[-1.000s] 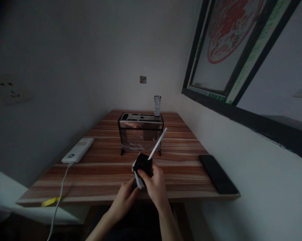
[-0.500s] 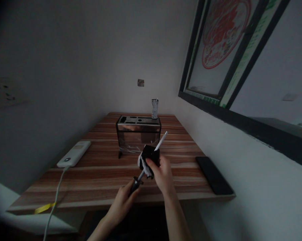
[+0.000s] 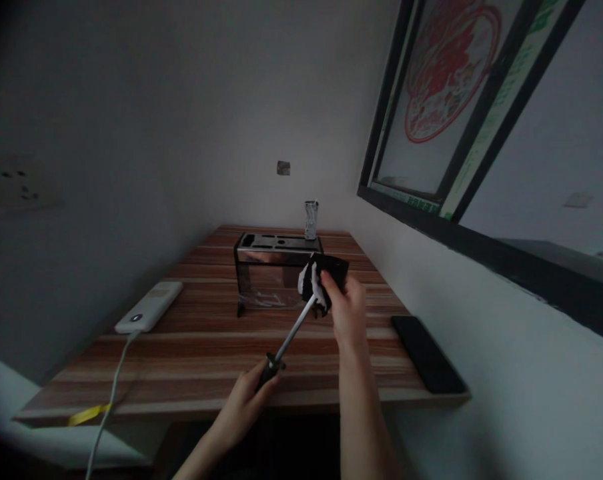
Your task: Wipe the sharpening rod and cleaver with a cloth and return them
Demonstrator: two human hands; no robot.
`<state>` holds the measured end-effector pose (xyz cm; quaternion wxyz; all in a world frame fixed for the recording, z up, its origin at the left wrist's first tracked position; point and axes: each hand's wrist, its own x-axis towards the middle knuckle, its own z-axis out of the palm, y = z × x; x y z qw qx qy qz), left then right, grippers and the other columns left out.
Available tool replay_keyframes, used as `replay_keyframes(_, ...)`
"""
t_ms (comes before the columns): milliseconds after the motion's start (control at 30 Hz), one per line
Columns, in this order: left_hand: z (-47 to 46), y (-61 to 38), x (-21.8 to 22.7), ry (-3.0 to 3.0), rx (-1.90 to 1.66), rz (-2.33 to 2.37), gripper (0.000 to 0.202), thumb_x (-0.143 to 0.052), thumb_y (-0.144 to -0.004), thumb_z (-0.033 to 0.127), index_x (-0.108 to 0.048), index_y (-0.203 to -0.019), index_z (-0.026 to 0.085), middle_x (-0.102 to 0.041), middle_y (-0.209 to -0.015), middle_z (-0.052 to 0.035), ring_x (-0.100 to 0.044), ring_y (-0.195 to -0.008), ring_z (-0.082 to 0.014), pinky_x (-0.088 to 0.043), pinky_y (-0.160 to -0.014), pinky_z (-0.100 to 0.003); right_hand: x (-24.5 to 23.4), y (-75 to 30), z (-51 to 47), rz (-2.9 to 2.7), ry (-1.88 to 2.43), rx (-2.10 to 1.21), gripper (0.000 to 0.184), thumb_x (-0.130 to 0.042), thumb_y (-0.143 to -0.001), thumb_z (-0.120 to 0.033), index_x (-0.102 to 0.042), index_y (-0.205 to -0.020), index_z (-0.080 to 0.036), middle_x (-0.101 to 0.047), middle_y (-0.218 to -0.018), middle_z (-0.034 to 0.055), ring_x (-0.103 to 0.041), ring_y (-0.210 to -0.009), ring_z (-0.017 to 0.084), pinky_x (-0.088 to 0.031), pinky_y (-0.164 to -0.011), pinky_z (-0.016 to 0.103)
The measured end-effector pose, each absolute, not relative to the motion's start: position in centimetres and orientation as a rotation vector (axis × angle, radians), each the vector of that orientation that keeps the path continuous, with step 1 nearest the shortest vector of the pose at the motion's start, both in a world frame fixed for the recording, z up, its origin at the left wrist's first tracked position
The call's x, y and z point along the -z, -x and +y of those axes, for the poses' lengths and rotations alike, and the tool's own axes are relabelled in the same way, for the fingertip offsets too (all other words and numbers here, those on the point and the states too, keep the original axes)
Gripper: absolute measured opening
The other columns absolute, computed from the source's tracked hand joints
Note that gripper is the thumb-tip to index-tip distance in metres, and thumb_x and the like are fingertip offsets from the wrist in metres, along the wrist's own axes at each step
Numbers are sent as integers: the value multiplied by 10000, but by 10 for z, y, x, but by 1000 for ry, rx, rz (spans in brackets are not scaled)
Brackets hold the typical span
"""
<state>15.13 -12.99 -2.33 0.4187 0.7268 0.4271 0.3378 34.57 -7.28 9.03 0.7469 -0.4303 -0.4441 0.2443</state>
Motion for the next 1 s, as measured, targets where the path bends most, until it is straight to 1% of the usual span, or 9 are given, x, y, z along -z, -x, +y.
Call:
replay_keyframes(200, -128, -153, 23, -1822, -818, 1073, 344, -451, -877, 371, -624, -1116, 195, -682, -1071, -60, -603, -989, -223, -435, -871, -273, -96, -339, -68, -897, 911, -468, 261, -682, -696, -424, -669, -753, -169, -656, -713, 16, -587, -656, 133, -438, -576, 226)
replay_keyframes(333, -127, -153, 27, -1836, -787, 1074, 318, -456, -878, 352, -629, -1068, 165, -690, -1011, -74, -613, -940, -219, -441, -834, -269, -99, -334, -71, -952, 971, -407, 273, -632, -730, -447, -650, -725, -174, -638, -675, 17, -586, -664, 146, -427, -566, 226)
replay_keyframes(433, -126, -154, 28, -1840, -797, 1082, 292, -455, -880, 341, -627, -1043, 171, -688, -988, -68, -612, -923, -216, -433, -824, -264, -98, -333, -75, -964, 993, -389, 284, -634, -726, -457, -649, -714, -173, -629, -666, 20, -573, -655, 145, -427, -564, 227)
replay_keyframes(567, -126, -156, 27, -1833, -812, 1086, 268, -450, -885, 349, -629, -957, 163, -680, -875, -49, -615, -822, -195, -432, -746, -241, -82, -330, -79, -991, 1045, -483, 311, -655, -713, -477, -659, -720, -166, -622, -655, 16, -549, -621, 134, -425, -564, 228)
replay_keyframes(667, -127, -158, 26, -1802, -847, 1096, 276, -439, -890, 347, -622, -961, 153, -665, -826, -39, -604, -777, -183, -427, -693, -230, -60, -319, -84, -1049, 1111, -586, 319, -651, -727, -473, -655, -726, -154, -620, -651, 16, -539, -602, 131, -429, -561, 230)
replay_keyframes(733, -127, -158, 25, -1783, -854, 1089, 289, -428, -893, 351, -617, -966, 144, -657, -807, -38, -597, -757, -178, -426, -668, -228, -47, -307, -90, -1103, 1143, -637, 318, -641, -741, -464, -659, -763, -147, -635, -673, 24, -557, -617, 142, -443, -574, 237)
replay_keyframes(833, -128, -158, 24, -1748, -898, 1064, 314, -411, -900, 361, -601, -1001, 133, -653, -805, -41, -590, -742, -170, -432, -672, -233, -35, -290, -103, -1159, 1178, -698, 318, -644, -736, -442, -663, -835, -141, -672, -736, 48, -605, -675, 176, -474, -614, 256)
replay_keyframes(933, -127, -159, 27, -1708, -933, 1077, 307, -421, -890, 361, -595, -984, 127, -652, -786, -46, -587, -729, -173, -441, -655, -238, -28, -278, -116, -1197, 1228, -739, 286, -654, -724, -408, -661, -819, -138, -689, -742, 66, -627, -688, 199, -487, -618, 267)
replay_keyframes(1000, -127, -160, 31, -1694, -930, 1100, 286, -429, -876, 345, -596, -955, 126, -646, -748, -43, -587, -710, -179, -443, -629, -240, -25, -274, -123, -1229, 1245, -766, 261, -664, -718, -373, -662, -845, -145, -699, -763, 72, -634, -700, 207, -494, -630, 272)
